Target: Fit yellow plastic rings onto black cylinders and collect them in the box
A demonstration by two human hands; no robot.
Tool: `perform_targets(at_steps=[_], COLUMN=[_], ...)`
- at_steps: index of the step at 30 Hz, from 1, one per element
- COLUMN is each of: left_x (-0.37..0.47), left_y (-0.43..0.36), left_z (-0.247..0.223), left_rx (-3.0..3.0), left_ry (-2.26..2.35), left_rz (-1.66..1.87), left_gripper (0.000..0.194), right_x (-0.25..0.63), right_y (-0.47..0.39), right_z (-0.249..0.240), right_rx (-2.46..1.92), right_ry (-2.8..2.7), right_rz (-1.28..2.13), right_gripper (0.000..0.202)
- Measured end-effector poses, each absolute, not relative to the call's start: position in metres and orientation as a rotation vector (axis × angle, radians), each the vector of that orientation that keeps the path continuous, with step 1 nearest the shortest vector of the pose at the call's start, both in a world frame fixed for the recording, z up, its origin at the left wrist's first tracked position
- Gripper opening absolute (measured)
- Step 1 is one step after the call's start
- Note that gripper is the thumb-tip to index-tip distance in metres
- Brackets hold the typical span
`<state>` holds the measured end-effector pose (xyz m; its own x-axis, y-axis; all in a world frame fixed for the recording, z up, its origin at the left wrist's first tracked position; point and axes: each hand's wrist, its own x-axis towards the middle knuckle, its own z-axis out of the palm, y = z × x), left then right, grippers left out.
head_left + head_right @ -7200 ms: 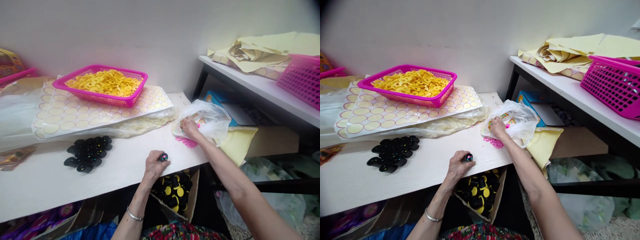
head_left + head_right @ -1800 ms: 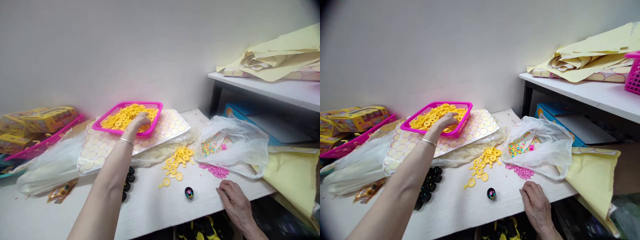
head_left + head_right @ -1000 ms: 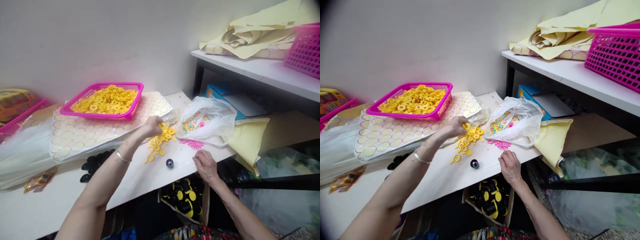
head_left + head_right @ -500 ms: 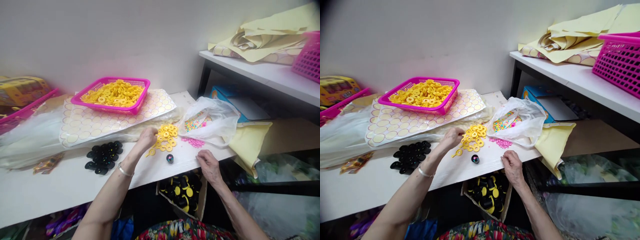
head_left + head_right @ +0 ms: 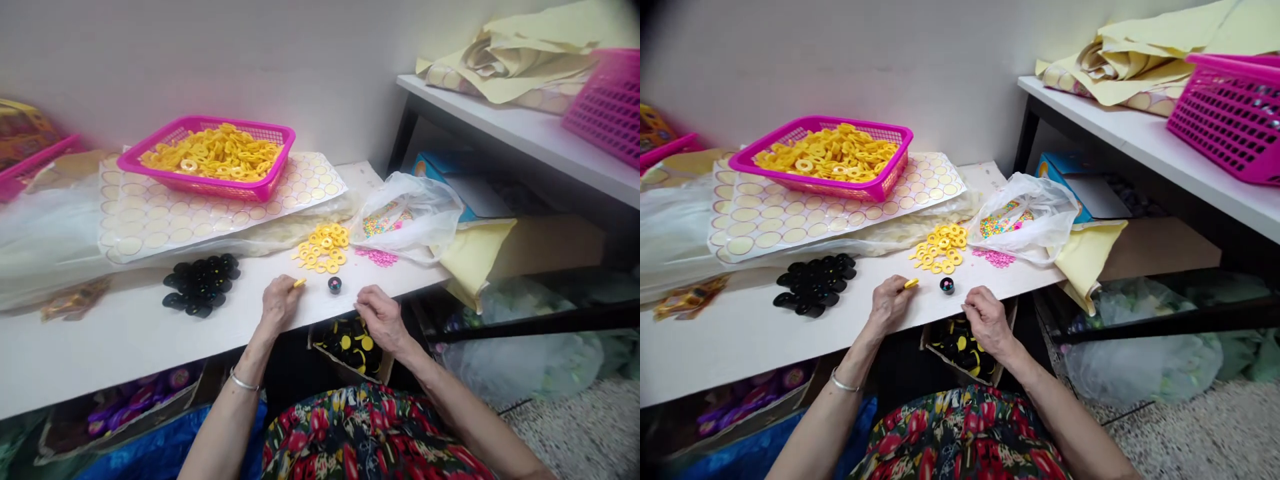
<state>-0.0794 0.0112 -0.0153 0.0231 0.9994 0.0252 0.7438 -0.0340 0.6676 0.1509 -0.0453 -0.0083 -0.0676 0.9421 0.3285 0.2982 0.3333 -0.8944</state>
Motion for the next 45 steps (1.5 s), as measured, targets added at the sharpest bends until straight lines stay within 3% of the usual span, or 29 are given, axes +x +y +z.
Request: perform_targets(at_steps=[3,8,14,22,26,28,33,39,45], left_x=[-0.065,-0.035,-0.010,0.007,-0.003,-0.007,-0.005,0.002,-0.001], left_y=[-0.013,-0.046,-0.047,-0.053,-0.045,-0.034,-0.007,-0.002,-0.004], left_z=[0.002,0.018,0.000,0.003,-0.010,-0.022,-0.041,-0.042,-0.046], left_rx=[1.416,0.831,0.494,0.398,0.791,1.094,1.597,1.633,1.616], left_ry=[1.384,0.767,0.560,0.775,1.307,1.556,1.747,1.715,1.719], left_rz=[0.877,0.538,0.644,0.848,1.098,1.185,1.003,0.953,0.953], left_gripper=[0.015,0.030,0.033,0.036,0.033,0.034,0.052,0.019,0.020], right_x=[0.141,0.140,0.141,0.153,0.168,0.173,0.168,0.152,0.135], right_y=[-0.054,-0.054,-0.049,-0.051,-0.025,-0.009,0.012,0.015,0.017], right_z=[0.003,0.015,0.018,0.026,0.004,-0.011,-0.028,-0.009,-0.003], right_rx=[-1.060,-0.902,-0.741,-0.947,-1.277,-1.385,-1.539,-1.221,-1.178], right_ry=[-1.552,-1.385,-1.237,-1.516,-1.610,-1.795,-2.228,-2.142,-2.310], right_rz=[0.972,1.453,1.721,1.294,0.842,0.598,0.267,0.424,0.470], right_gripper=[0.017,0.036,0.033,0.035,0.035,0.025,0.011,0.020,0.016])
